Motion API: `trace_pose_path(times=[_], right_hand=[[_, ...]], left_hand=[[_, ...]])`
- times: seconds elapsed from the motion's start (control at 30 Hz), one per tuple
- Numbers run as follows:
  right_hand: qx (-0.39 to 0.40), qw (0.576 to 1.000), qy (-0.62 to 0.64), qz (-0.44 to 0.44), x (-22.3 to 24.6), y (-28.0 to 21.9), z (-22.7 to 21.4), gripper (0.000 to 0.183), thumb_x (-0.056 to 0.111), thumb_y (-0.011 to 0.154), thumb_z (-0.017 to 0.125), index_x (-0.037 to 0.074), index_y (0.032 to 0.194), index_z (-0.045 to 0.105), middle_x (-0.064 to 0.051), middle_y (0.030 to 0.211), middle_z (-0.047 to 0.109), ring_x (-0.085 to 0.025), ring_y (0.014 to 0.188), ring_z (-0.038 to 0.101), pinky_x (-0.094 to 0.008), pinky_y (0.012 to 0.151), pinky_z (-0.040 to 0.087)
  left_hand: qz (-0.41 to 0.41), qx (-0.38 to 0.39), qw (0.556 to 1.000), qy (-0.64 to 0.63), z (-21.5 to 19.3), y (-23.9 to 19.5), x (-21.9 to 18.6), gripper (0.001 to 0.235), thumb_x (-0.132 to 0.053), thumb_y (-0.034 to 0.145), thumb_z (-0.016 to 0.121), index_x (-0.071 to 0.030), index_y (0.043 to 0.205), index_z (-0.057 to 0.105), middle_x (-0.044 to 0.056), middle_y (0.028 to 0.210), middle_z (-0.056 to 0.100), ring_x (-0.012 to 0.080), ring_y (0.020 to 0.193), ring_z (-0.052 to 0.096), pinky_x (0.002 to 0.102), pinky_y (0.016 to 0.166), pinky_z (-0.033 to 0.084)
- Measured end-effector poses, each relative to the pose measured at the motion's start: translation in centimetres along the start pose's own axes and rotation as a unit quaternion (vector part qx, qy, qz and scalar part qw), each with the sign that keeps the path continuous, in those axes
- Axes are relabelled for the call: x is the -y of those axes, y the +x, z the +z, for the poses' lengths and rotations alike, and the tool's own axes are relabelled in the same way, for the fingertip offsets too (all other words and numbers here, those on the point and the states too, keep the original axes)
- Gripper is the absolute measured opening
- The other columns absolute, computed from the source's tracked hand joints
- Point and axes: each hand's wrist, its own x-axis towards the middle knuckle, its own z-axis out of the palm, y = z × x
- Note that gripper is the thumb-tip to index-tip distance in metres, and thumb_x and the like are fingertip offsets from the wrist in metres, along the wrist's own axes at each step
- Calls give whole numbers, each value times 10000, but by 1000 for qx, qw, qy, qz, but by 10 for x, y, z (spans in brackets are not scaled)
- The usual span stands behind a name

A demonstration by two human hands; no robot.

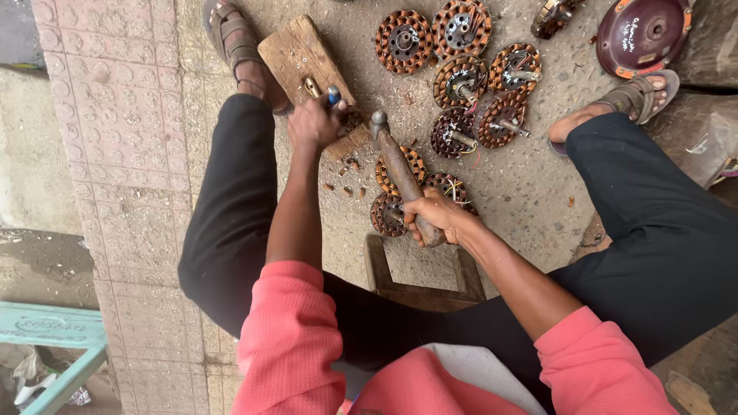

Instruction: The person uses a hammer and a punch to repeatedly strike a cylindrical metal component placed on a wooden block. They adjust the component's position between strikes and continue the process throughout the clip.

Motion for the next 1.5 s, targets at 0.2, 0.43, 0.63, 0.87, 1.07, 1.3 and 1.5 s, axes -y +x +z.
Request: trace_pose_path(times=[0.2,0.43,0.63,0.87,1.07,1.3,1.5], right_hand=[[188,951,240,55,-7,44,10,126,102,784,617,18,745,532,-102,621,575,-162,465,560,-330,415,531],[80,965,228,97,-31,76,24,123,143,791,610,106,694,543,-41,625,583,-150,503,555,-331,468,523],[154,953,245,83,-12,77,12,138,149,787,589,101,685,508,-36,623,557,-148,500,536,-344,486,495],[156,952,248,86,-13,74,11,107,145,789,600,106,735,518,-29,619,552,-134,491,524,-322,465,485],[140,954,250,87,-12,74,15,100,123,785,589,106,716,520,-30,612,551,-142,483,518,-330,463,489],[148,952,252,89,-12,73,14,124,132,785,583,91,692,512,-47,612,561,-157,489,532,-335,466,497],[131,957,246,82,-12,76,18,90,120,779,588,99,722,521,-30,617,552,-158,488,534,-352,470,502]], left_hand=[[72,14,996,-45,-3,2,2,385,-410,989,593,-236,1319,688,103,860,743,160,614,585,375,573,455],[114,-109,864,-478,-25,0,52,341,-289,1069,619,33,1134,715,152,1002,755,252,880,720,404,791,579],[115,-141,980,-78,7,-16,70,623,-86,722,830,64,1233,508,259,876,726,403,766,703,518,683,585],[54,-30,998,-1,5,5,37,219,-42,967,606,12,1170,545,261,845,723,349,621,726,466,499,595],[209,-279,934,-82,-24,-17,20,291,-234,1019,665,34,1083,569,261,882,744,319,659,714,418,580,609],[109,-194,960,-172,-23,-11,3,259,-211,1079,493,1,1126,635,179,728,724,246,512,667,433,435,549],[45,-103,984,-135,14,-15,24,219,-191,995,631,2,1086,580,146,716,679,230,494,653,390,390,554]])
